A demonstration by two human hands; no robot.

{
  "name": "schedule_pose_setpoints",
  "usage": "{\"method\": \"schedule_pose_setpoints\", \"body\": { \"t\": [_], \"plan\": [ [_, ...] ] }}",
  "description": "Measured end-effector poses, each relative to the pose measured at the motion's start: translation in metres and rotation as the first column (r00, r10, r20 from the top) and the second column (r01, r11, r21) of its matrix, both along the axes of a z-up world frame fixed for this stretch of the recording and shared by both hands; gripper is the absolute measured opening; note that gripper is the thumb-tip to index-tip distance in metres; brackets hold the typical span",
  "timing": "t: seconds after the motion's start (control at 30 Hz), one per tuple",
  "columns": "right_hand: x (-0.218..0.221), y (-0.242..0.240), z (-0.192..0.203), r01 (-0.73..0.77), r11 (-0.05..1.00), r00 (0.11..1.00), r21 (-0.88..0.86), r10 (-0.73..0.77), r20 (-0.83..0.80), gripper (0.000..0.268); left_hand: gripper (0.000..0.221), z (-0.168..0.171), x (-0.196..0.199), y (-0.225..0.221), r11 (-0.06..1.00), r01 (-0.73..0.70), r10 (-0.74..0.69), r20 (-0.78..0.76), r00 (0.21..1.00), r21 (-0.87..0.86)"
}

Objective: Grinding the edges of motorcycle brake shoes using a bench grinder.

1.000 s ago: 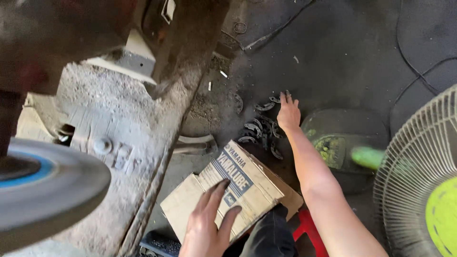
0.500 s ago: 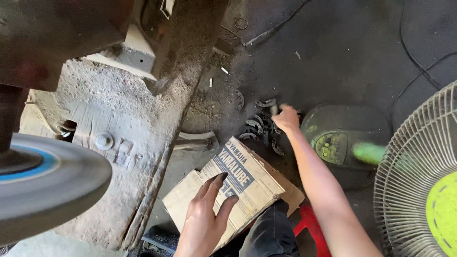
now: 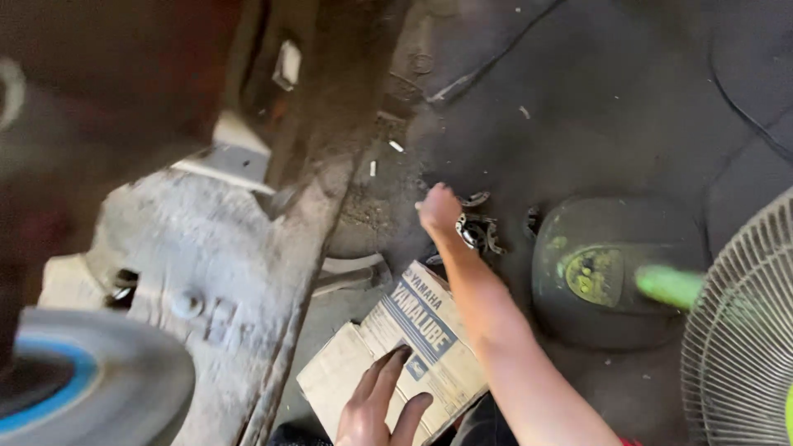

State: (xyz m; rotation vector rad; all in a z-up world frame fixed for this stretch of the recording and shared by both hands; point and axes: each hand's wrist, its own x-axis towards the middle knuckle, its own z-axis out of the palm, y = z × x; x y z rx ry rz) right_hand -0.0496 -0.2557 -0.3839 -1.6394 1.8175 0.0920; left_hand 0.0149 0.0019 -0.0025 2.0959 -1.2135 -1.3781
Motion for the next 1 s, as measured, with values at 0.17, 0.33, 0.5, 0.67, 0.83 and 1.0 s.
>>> {"method": "schedule_pose_setpoints", "body": {
  "t": [0.17, 0.33, 0.5, 0.67, 0.83, 1.0],
  "plan": [
    [-0.007, 0.016, 0.024, 0.023, 0.997, 1.000, 0.076, -0.023, 0.002, 0.054, 0.058, 0.010, -0.007, -0.007, 0.984, 0.024, -0.017, 0.043, 0.999, -0.176],
    [-0.042, 0.023, 0.016, 0.216, 0.944, 0.865, 0.248, -0.303, 0.399, 0.050, 0.052, 0.023, -0.014, -0.018, 0.958, -0.061, 0.077, 0.047, 0.996, -0.280],
    [-0.047, 0.020, 0.180, -0.245, 0.848, 0.594, 0.469, -0.251, 0.764, 0.028, 0.035, -0.010, 0.000, -0.013, 0.862, -0.162, 0.287, 0.201, 0.937, -0.480],
    [-0.029, 0.039, 0.324, -0.581, 0.764, 0.314, 0.281, -0.107, 0.943, 0.027, 0.049, 0.034, -0.002, -0.007, 0.732, -0.404, 0.543, 0.112, 0.832, -0.548],
    [-0.008, 0.070, 0.420, -0.672, 0.736, 0.240, 0.086, 0.106, 0.965, 0.031, 0.038, 0.047, 0.008, 0.008, 0.583, -0.513, 0.674, 0.022, 0.738, -0.631],
    [0.016, 0.091, 0.403, -0.512, 0.754, 0.167, 0.410, -0.381, 0.909, 0.022, 0.025, 0.072, 0.023, 0.005, 0.522, -0.625, 0.746, -0.044, 0.664, -0.580]
  ]
}}
